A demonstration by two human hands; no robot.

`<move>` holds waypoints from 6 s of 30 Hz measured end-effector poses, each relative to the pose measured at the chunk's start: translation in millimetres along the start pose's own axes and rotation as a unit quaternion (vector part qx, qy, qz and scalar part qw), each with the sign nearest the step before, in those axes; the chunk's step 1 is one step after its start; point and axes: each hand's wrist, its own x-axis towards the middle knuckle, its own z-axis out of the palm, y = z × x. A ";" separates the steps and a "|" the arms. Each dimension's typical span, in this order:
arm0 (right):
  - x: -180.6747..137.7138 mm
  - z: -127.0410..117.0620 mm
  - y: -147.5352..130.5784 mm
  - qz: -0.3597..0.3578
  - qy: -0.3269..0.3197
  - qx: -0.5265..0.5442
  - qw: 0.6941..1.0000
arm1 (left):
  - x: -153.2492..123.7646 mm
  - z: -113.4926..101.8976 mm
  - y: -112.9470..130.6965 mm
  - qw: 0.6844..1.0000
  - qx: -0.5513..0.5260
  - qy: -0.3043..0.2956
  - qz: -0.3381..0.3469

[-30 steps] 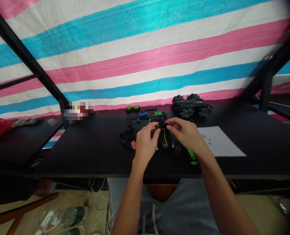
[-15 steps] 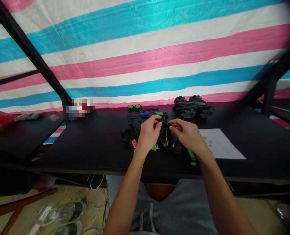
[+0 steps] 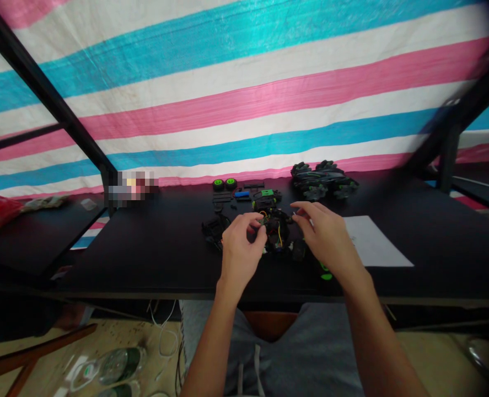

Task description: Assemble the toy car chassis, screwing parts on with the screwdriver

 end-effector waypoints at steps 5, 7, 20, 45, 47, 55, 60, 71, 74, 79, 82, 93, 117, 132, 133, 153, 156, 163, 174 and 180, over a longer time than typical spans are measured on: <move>-32.1 -11.0 -12.7 -0.005 0.033 -0.002 0.999 | -25.9 -1.2 -10.3 0.996 0.036 -0.066 0.045; -42.4 -7.2 -16.5 -0.016 0.028 -0.001 0.999 | -28.2 0.3 -14.0 0.991 0.075 -0.079 0.074; -62.1 18.8 -27.0 -0.021 -0.016 -0.027 0.999 | -23.1 7.2 -13.1 0.969 0.160 -0.152 0.108; -65.5 19.5 -28.2 -0.052 -0.050 -0.035 0.997 | -33.0 9.4 -12.2 0.982 0.076 -0.153 0.079; -64.9 20.4 -25.7 -0.053 -0.043 -0.030 0.997 | -34.4 8.9 -12.4 0.983 0.077 -0.147 0.083; -62.4 19.1 -23.0 -0.054 -0.029 -0.016 0.998 | -38.3 8.2 -13.2 0.986 0.070 -0.130 0.079; -62.4 18.8 -23.9 -0.041 -0.021 -0.018 0.999 | -38.3 8.2 -13.4 0.986 0.062 -0.138 0.074; -62.2 19.6 -26.4 0.011 -0.005 -0.004 1.000 | -39.4 8.4 -11.0 0.979 0.106 -0.153 0.085; -61.8 18.0 -24.3 0.014 -0.007 0.008 1.000 | -40.1 8.3 -9.8 0.974 0.124 -0.164 0.091; -62.3 17.4 -24.4 0.027 -0.003 0.032 0.999 | -40.0 7.2 -5.8 0.964 0.159 -0.187 0.102; -62.1 17.6 -24.3 0.026 -0.006 0.027 0.999 | -39.2 7.9 -5.0 0.955 0.182 -0.200 0.122; -60.7 25.4 -22.8 0.022 0.000 -0.011 1.000 | -33.0 12.9 1.6 0.928 0.236 -0.226 0.179; -64.8 22.7 -17.5 -0.006 -0.028 -0.017 0.999 | -26.7 7.3 -5.5 0.954 0.255 -0.134 0.080; -63.5 22.8 -14.5 -0.010 -0.015 -0.001 1.000 | -13.9 5.4 -8.0 0.950 0.229 -0.199 0.078; -63.3 22.8 -14.2 -0.009 -0.014 -0.001 1.000 | -13.3 5.4 -7.8 0.951 0.224 -0.199 0.074; -61.3 22.0 -8.8 -0.032 0.004 0.004 0.999 | 16.2 -12.8 -8.9 0.967 0.135 -0.202 0.080; -59.8 21.5 -9.3 -0.036 0.006 -0.001 0.999 | 23.1 -17.4 -12.0 0.965 0.118 -0.221 0.083; -56.1 18.7 -10.0 -0.046 0.001 -0.006 0.999 | 32.0 -24.6 -24.4 0.966 0.098 -0.235 0.050; -54.6 18.5 -9.7 -0.043 -0.003 -0.018 0.999 | 25.1 -24.6 -20.8 0.956 0.150 -0.243 0.072; -55.7 17.5 -9.4 -0.044 -0.002 -0.015 0.999 | 17.6 -20.8 -17.1 0.952 0.178 -0.239 0.070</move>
